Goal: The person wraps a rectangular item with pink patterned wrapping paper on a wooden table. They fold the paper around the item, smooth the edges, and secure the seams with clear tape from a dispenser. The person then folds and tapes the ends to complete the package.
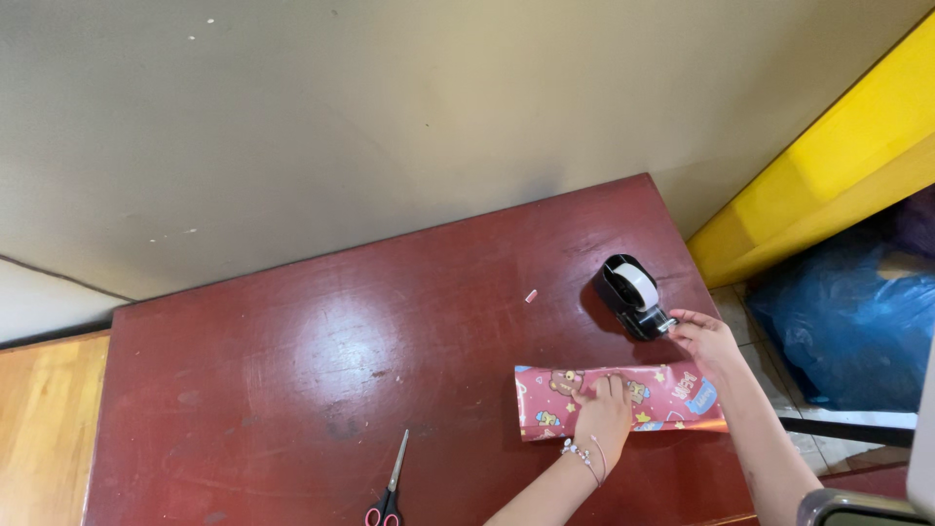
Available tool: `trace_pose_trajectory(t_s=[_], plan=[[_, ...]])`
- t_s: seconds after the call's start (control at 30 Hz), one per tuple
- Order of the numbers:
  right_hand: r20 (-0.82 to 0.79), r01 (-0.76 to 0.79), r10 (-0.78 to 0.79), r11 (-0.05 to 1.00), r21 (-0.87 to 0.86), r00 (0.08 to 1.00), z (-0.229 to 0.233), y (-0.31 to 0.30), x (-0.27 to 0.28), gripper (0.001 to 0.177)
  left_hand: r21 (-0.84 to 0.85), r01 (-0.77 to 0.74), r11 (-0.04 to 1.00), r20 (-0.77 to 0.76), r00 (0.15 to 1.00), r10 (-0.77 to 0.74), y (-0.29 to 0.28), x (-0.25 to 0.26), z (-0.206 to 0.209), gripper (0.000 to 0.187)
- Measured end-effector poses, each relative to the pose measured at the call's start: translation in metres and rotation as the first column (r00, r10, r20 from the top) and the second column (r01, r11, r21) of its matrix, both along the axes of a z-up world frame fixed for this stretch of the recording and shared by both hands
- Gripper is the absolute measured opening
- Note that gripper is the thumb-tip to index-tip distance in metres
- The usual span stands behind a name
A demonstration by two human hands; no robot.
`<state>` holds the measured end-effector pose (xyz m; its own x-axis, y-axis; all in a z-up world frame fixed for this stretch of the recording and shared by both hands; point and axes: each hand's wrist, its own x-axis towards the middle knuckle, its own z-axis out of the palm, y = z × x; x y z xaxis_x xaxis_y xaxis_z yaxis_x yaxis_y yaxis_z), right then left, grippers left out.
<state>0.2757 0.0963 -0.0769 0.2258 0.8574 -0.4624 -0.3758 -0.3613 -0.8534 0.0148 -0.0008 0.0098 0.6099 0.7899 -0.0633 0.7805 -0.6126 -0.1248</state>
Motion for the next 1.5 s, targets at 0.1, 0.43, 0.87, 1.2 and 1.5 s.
trace_pose_trajectory(t_s=[0.1,0.43,0.87,1.2,1.5], plan=[[0.012,-0.005,0.005,1.000,0.000,1.000,0.001,-0.001,0.001,0.032,-0.189,0.029,0.982,-0.090,0.995,-0.047,0.005,0.000,0.014,0.117],[-0.046,-0.054,0.057,0.997,0.062,0.997,-0.003,-0.004,0.006,0.031,-0.256,-0.064,0.965,0.214,0.969,0.121,0.014,0.008,0.002,0.096],[-0.013,-0.054,0.056,0.994,0.093,0.998,-0.010,-0.012,0.010,0.035,-0.380,-0.073,0.922,0.231,0.958,0.171,0.024,0.017,0.007,0.085],[0.200,-0.091,0.057,0.982,0.166,0.978,-0.014,-0.013,0.002,0.035,-0.335,-0.075,0.939,0.189,0.971,0.145,0.021,0.023,-0.003,0.092],[0.438,-0.118,0.030,0.977,0.175,0.899,-0.018,-0.022,-0.007,0.032,-0.462,-0.094,0.882,0.049,0.990,0.131,0.041,0.036,0.031,0.135]])
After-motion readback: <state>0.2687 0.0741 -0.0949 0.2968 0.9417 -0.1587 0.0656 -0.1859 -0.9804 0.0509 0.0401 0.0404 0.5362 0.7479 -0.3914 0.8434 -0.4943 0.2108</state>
